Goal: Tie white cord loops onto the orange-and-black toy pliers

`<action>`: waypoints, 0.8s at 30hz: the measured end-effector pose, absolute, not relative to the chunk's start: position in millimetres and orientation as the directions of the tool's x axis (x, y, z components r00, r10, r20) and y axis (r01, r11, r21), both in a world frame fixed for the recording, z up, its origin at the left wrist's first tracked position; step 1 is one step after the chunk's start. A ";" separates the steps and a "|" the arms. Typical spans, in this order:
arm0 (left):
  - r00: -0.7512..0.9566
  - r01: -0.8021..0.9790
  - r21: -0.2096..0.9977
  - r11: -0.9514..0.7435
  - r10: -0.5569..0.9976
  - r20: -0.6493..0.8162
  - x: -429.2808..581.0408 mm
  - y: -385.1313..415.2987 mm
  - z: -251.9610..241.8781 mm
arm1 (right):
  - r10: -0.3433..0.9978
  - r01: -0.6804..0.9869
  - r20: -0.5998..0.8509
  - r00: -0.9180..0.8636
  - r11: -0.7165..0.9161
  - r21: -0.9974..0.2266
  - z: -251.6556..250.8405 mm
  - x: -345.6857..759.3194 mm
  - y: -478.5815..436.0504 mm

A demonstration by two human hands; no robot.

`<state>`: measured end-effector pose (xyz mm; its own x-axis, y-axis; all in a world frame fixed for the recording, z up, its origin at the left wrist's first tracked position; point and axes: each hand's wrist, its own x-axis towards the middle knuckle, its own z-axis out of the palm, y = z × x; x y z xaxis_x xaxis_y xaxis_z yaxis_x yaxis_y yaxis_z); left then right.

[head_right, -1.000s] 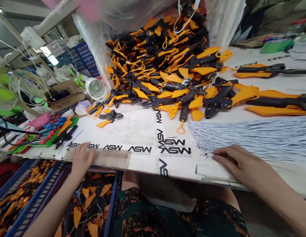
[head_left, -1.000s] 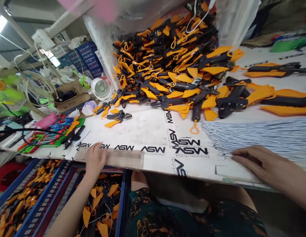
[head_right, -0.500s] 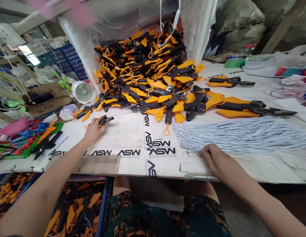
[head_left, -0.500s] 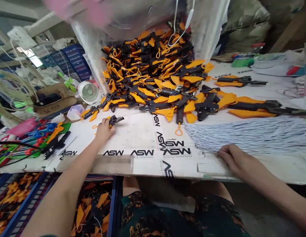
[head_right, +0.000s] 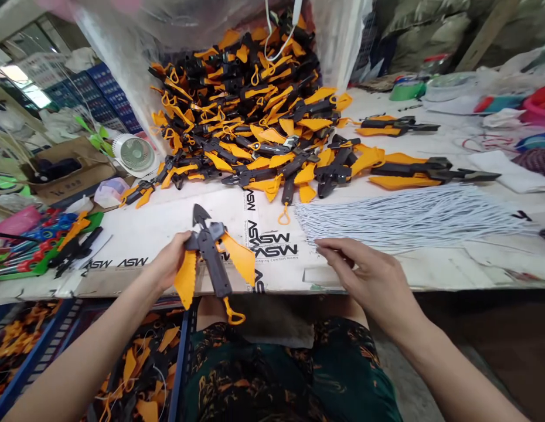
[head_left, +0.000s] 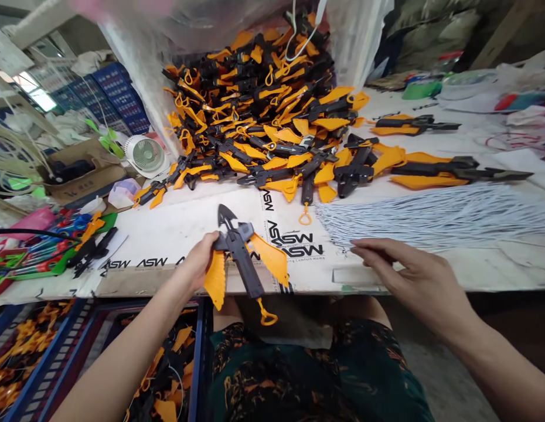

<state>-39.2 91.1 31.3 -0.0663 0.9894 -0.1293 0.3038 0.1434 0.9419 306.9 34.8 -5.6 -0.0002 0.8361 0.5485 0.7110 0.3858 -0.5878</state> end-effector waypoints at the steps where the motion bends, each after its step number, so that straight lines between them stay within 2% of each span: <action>1: -0.035 0.367 0.923 0.116 0.993 -0.111 -32.7 94.4 21.1 | 0.832 0.689 0.553 -0.039 0.423 -0.589 -3.7 302.0 32.3; 3: 0.005 0.454 0.890 0.044 0.999 -0.052 -21.5 102.2 4.2 | 0.836 0.647 0.537 -0.112 0.471 -0.599 -1.6 292.2 26.2; 7: -0.033 0.555 0.830 -0.057 0.995 0.090 -7.4 106.6 -6.1 | 0.861 0.593 0.446 -0.245 0.497 -0.634 -5.0 270.6 8.2; 11: -0.067 0.726 0.633 -0.267 0.890 0.452 2.1 69.9 -2.1 | 0.858 0.498 0.379 -0.348 0.511 -0.700 -15.3 246.0 -9.8; 13: -0.068 0.709 0.613 -0.349 0.832 0.551 8.1 37.3 -5.3 | 0.864 0.448 0.344 -0.367 0.488 -0.749 -20.8 234.2 -15.1; 14: -0.069 0.677 0.641 -0.362 0.836 0.545 11.2 20.0 -9.3 | 0.868 0.437 0.332 -0.369 0.478 -0.762 -23.4 228.7 -16.6; 16: -0.100 0.590 0.753 -0.292 0.899 0.426 17.2 -11.5 -21.6 | 0.869 0.450 0.325 -0.372 0.475 -0.756 -27.9 219.1 -17.8; 19: -0.245 0.366 0.930 -0.026 0.962 0.124 24.5 -39.7 -44.6 | 0.862 0.520 0.327 -0.388 0.498 -0.694 -33.4 208.1 -16.5; 22: -0.240 0.073 0.988 0.138 0.964 -0.117 30.9 -43.7 -60.5 | 0.849 0.579 0.321 -0.420 0.523 -0.626 -38.0 201.1 -13.8; 24: -0.195 -0.036 0.987 0.158 0.967 -0.162 35.2 -39.7 -63.9 | 0.841 0.603 0.322 -0.435 0.538 -0.589 -40.3 198.9 -11.8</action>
